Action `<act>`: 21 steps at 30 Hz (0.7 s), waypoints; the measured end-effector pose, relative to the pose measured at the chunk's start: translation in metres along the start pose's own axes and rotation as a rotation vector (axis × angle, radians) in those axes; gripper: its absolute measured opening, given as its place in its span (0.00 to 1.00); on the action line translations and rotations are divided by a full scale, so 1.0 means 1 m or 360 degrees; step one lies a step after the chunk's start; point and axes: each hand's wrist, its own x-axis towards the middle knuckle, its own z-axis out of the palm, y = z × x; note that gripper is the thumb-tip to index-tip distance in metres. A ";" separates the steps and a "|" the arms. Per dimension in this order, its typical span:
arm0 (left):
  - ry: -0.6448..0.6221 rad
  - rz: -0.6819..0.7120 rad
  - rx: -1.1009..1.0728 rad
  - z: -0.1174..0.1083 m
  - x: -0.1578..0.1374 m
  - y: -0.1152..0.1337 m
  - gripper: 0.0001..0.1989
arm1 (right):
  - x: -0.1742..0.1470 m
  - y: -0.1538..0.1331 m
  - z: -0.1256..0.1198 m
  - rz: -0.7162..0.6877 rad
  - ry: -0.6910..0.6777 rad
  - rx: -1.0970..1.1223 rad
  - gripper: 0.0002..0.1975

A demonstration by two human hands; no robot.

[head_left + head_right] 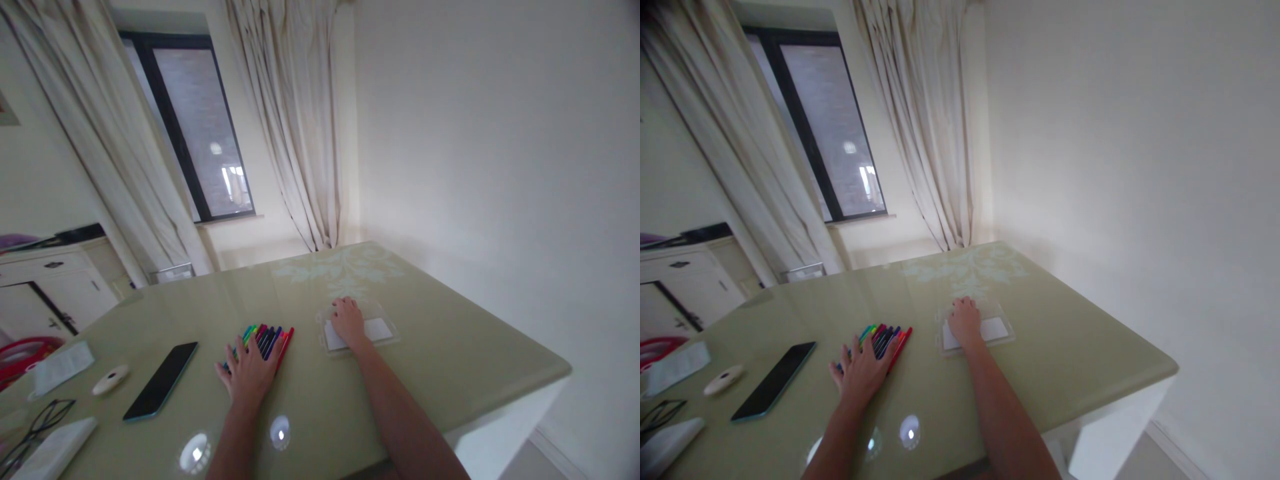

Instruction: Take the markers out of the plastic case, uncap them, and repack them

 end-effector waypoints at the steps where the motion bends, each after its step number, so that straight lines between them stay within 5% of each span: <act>1: 0.0010 -0.0029 -0.0027 0.000 0.000 0.000 0.43 | 0.000 0.000 0.000 0.0000 -0.0004 0.0003 0.16; 5: 0.0041 -0.0164 -0.0167 0.000 0.004 -0.003 0.43 | -0.001 -0.001 0.000 -0.0002 -0.0004 0.0008 0.16; 13: -0.0020 0.0008 -0.0237 0.003 0.017 -0.005 0.38 | -0.002 -0.002 0.001 -0.0015 -0.0005 0.0010 0.15; 21: 0.0031 -0.0108 -0.0394 -0.002 0.022 0.008 0.37 | -0.004 -0.003 0.002 -0.0008 0.0023 -0.0003 0.16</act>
